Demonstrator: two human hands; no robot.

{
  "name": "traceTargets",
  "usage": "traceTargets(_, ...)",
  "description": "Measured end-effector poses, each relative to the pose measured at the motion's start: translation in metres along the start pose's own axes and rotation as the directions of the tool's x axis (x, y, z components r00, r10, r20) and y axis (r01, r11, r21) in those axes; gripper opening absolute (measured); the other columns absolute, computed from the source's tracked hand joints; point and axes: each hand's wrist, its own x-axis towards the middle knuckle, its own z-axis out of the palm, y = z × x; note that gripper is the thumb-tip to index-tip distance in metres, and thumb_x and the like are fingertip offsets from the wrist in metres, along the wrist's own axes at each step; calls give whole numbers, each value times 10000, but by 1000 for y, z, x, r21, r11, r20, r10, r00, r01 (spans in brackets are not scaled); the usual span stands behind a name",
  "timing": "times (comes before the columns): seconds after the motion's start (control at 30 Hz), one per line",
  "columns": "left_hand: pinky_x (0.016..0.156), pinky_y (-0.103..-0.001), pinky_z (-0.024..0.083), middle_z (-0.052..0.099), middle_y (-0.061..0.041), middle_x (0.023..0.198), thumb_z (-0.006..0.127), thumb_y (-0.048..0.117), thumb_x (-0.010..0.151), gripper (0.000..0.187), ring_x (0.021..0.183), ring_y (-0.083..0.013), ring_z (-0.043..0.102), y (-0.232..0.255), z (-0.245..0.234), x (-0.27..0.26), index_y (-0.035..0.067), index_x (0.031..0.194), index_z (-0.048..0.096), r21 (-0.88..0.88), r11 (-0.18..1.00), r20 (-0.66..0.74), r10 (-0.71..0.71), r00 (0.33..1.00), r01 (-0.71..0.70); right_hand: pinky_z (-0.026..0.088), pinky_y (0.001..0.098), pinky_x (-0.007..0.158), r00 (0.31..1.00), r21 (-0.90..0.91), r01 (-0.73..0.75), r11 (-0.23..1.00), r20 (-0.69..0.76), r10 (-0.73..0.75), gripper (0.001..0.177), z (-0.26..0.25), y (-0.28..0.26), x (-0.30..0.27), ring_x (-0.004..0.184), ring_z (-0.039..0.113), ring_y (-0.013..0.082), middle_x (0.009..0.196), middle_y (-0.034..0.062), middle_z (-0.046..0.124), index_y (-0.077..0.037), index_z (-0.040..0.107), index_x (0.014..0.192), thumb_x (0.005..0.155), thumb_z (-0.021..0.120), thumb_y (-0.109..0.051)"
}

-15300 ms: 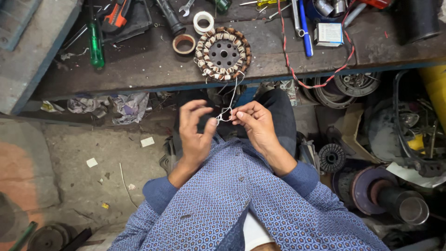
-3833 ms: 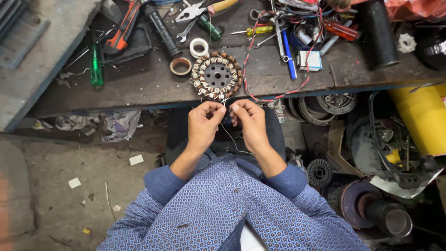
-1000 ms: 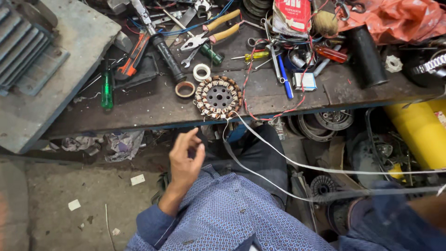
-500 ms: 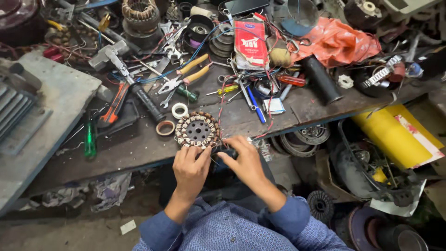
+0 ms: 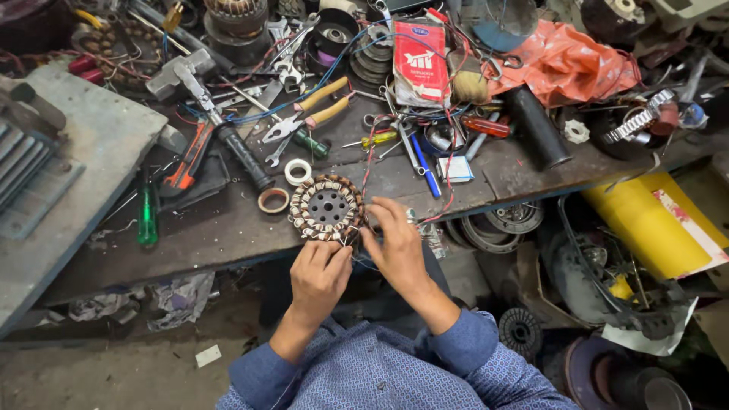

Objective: The person manipulates a white wire and ties it around a circular stator component on a cluttered workbench. The hands repeatedly adjust and tighten the wire around the stator's slots while various tools and parts remain visible on the table.

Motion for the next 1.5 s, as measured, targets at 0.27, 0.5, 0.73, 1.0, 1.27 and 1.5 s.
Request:
traceTargets(0.27,724,-396,519,627,-72,952,774,34,745,270,858,-271,607,0,2,-3,32,1007,710,31,999,24,28,999,-29,539,398,720,991,17,-85,996,110,82,217,15,15,-17,842,687,317,988,119,679,-38,678,1120,906,685,1)
traceTargets(0.5,641,-322,509,653,-71,845,727,107,882,119,719,-177,629,8,-3,-8,8,944,699,-299,888,7,-364,931,349,537,380,712,994,60,-66,996,92,61,225,9,22,-13,825,679,292,970,120,675,-27,666,1110,890,672,17)
traceTargets(0.73,469,-324,329,408,-91,524,740,288,956,496,533,-92,373,-7,3,-23,-40,632,557,-223,611,260,-714,650,760,517,275,751,870,527,-470,708,413,269,145,21,31,-35,842,623,120,902,27,678,-10,689,1068,923,697,-23)
traceTargets(1.0,479,-324,415,611,-34,584,779,204,846,245,529,-112,528,26,-117,-7,32,694,696,-639,464,768,433,473,613,526,232,660,659,564,-751,344,610,440,157,4,56,-109,722,616,61,822,-4,653,-6,687,1062,916,703,-61)
traceTargets(1.27,530,-353,457,590,-65,673,754,107,838,86,570,-204,585,27,-126,45,50,844,690,-359,912,439,-24,898,200,445,229,638,613,426,-788,445,606,507,182,-6,75,-159,713,529,51,788,-29,573,-3,689,1078,917,722,-80)
traceTargets(1.5,878,-465,508,635,-159,1100,837,202,724,391,1064,-382,593,9,-29,26,28,1054,717,133,985,-81,-100,992,110,463,210,726,664,478,-747,462,554,502,209,1,52,-156,807,558,40,867,-43,614,-14,677,1107,921,719,-99)
